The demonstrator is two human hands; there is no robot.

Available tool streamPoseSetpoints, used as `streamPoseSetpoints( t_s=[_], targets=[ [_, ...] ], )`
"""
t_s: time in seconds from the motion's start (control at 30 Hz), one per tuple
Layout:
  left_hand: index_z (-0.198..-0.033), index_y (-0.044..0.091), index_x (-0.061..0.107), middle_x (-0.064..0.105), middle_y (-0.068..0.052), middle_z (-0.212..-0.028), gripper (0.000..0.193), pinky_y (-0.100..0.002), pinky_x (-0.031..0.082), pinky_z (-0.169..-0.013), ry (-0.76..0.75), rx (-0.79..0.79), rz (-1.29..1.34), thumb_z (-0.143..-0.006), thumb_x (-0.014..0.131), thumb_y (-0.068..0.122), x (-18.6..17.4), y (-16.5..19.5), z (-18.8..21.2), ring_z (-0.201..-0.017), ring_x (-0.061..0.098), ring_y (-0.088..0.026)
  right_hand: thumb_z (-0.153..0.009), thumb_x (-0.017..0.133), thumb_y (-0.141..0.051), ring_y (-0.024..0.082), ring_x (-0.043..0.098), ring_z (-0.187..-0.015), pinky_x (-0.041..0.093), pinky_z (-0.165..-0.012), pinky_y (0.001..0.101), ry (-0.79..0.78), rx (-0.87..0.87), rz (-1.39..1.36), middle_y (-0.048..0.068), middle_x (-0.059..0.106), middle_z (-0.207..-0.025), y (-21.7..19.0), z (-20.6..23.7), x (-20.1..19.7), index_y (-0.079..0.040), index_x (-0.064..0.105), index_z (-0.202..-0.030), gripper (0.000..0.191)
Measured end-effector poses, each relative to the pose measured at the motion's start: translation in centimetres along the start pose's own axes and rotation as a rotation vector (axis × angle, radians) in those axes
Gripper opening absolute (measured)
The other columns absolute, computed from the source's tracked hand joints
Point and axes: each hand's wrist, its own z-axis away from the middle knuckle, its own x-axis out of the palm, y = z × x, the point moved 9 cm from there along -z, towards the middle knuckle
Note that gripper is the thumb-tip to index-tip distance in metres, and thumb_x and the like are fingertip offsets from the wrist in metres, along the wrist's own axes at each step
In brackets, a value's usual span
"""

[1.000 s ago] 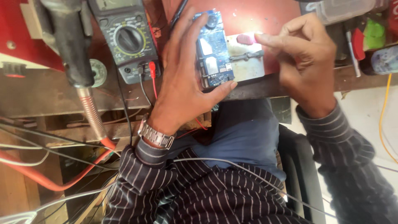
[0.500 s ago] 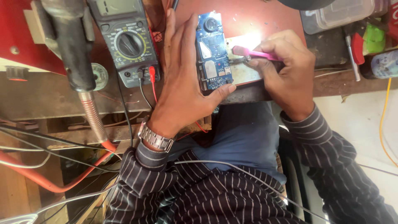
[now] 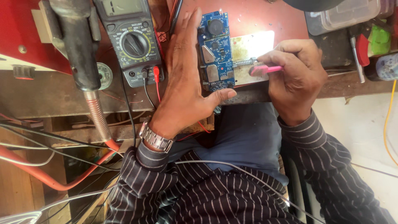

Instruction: The person uses a multimeter to test points on a small blue circuit board, then applies a liquid from a bottle and scrubs the board with a toothbrush. The person continues to test and clean the board throughout the clip.

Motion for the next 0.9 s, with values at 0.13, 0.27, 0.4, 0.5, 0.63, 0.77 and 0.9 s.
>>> streamPoseSetpoints(
  t_s=[0.13,0.27,0.4,0.5,0.63,0.77,0.9],
  targets=[
    [-0.163,0.006,0.007,0.022,-0.024,-0.170,0.130,-0.051,0.012,-0.137,-0.003,0.027,-0.064,-0.077,0.100,0.037,0.3,0.0,0.1,-0.163,0.017,-0.040,-0.090,0.082,0.009,0.020,0.064,-0.097,0.050,-0.083,0.0304,-0.007,0.078,-0.120,0.009,0.062,-0.103,0.8,0.4,0.5,-0.002,0.076,-0.102,0.017],
    [-0.161,0.005,0.006,0.025,-0.022,-0.167,0.130,-0.051,0.011,-0.138,-0.006,0.037,-0.070,-0.077,0.099,0.040,0.6,-0.2,0.1,-0.159,0.021,-0.038,-0.098,0.087,0.003,0.017,0.063,-0.098,0.051,-0.082,0.0266,-0.017,0.143,-0.222,0.007,0.062,-0.104,1.9,0.9,1.1,-0.004,0.077,-0.104,0.013],
    [-0.161,0.005,0.006,0.027,-0.021,-0.166,0.129,-0.051,0.012,-0.138,-0.012,0.037,-0.067,-0.078,0.099,0.040,0.6,-0.3,0.2,-0.158,0.025,-0.037,-0.097,0.087,0.003,0.017,0.063,-0.097,0.051,-0.082,0.0268,-0.017,0.139,-0.219,0.007,0.062,-0.103,2.3,1.4,1.2,-0.003,0.077,-0.103,0.013],
    [-0.161,0.005,0.007,0.028,-0.021,-0.166,0.129,-0.050,0.012,-0.138,-0.015,0.040,-0.067,-0.077,0.098,0.040,0.6,-0.2,0.1,-0.158,0.025,-0.037,-0.095,0.085,0.007,0.016,0.064,-0.098,0.051,-0.083,0.0266,-0.013,0.142,-0.214,0.007,0.062,-0.104,2.5,1.6,1.2,-0.003,0.077,-0.104,0.015],
    [-0.163,0.005,0.008,0.029,-0.021,-0.166,0.128,-0.052,0.010,-0.137,-0.025,0.030,-0.062,-0.078,0.098,0.038,0.6,-0.2,0.1,-0.158,0.028,-0.036,-0.086,0.068,0.017,0.017,0.065,-0.096,0.053,-0.082,0.0273,-0.009,0.168,-0.253,0.008,0.062,-0.106,2.7,1.4,1.4,-0.001,0.075,-0.105,0.028],
    [-0.165,0.005,0.008,0.029,-0.021,-0.166,0.129,-0.053,0.009,-0.136,-0.030,0.017,-0.054,-0.077,0.098,0.034,0.6,-0.2,0.0,-0.160,0.031,-0.035,-0.088,0.067,0.017,0.018,0.068,-0.098,0.054,-0.085,0.0262,-0.075,0.181,-0.293,0.009,0.066,-0.105,2.7,0.7,1.3,0.000,0.075,-0.107,0.027],
    [-0.166,0.004,0.008,0.033,-0.020,-0.170,0.129,-0.054,0.008,-0.136,-0.032,-0.025,-0.049,-0.077,0.098,0.033,0.7,-0.4,0.0,-0.161,0.033,-0.035,-0.088,0.071,0.014,0.019,0.067,-0.098,0.053,-0.085,0.0284,-0.146,0.191,-0.304,0.011,0.069,-0.104,2.7,-0.5,0.6,0.000,0.075,-0.110,0.026]
  ],
)
